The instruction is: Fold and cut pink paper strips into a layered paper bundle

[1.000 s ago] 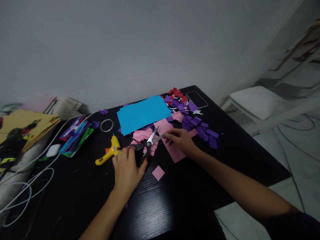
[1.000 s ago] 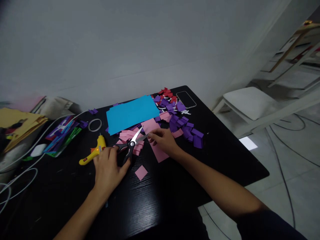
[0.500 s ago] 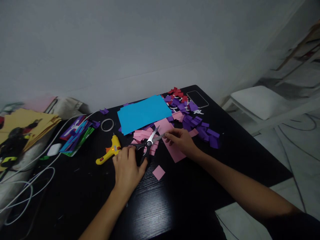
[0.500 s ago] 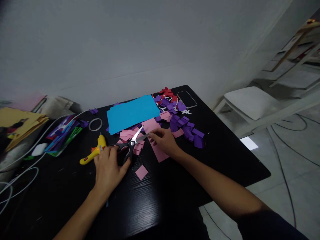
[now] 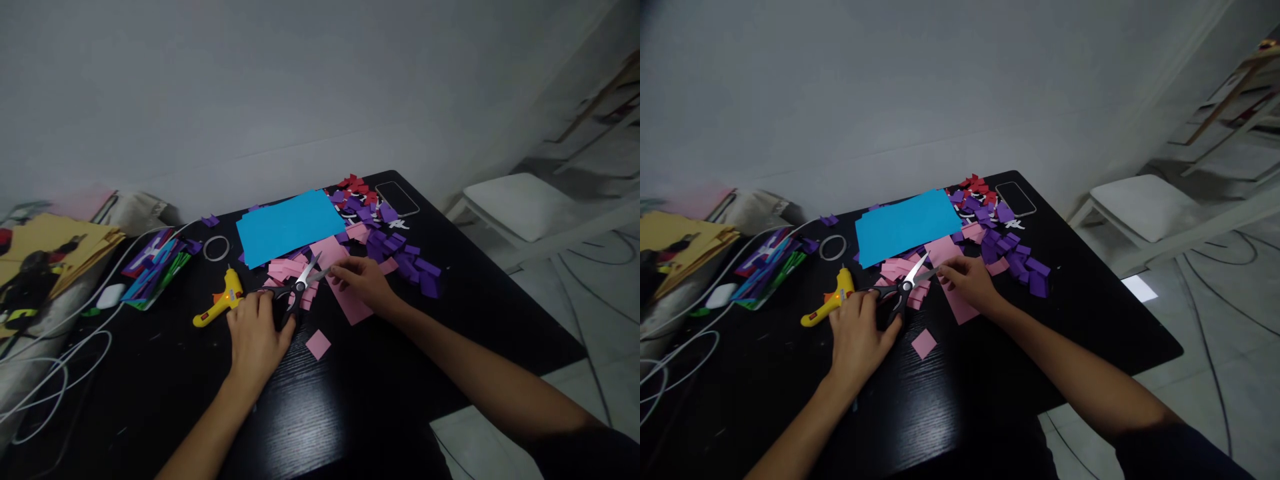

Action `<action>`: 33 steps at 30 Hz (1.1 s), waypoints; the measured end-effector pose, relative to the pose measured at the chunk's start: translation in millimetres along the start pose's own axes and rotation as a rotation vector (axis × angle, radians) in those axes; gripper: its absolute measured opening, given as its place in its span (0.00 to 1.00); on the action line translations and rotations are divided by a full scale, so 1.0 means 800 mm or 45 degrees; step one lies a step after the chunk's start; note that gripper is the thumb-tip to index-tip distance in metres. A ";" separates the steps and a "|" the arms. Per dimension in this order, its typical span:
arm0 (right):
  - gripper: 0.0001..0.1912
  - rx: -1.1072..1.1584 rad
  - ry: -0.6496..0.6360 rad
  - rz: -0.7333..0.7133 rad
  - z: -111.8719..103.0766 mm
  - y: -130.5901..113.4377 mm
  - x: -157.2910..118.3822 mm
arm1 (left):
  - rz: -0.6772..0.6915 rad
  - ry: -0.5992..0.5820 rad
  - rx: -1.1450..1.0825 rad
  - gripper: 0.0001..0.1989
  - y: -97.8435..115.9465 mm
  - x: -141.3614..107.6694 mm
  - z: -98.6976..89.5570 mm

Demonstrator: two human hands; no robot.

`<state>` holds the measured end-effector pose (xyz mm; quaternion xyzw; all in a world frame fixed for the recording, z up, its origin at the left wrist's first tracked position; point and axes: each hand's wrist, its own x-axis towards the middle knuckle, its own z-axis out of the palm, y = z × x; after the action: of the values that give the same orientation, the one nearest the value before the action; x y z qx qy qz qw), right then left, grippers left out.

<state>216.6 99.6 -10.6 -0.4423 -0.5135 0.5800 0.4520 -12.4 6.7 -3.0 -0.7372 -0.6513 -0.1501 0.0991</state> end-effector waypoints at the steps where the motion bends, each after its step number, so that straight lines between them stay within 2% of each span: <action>1: 0.13 0.000 -0.005 -0.001 0.000 0.000 0.000 | 0.001 -0.005 0.001 0.19 0.000 0.000 0.000; 33: 0.13 -0.010 -0.014 -0.014 -0.001 0.000 -0.001 | 0.005 0.005 0.004 0.19 0.000 0.000 0.000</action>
<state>217.2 99.2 -10.6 -0.4381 -0.5207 0.5779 0.4505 -12.5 7.2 -3.2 -0.7380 -0.6499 -0.1505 0.1018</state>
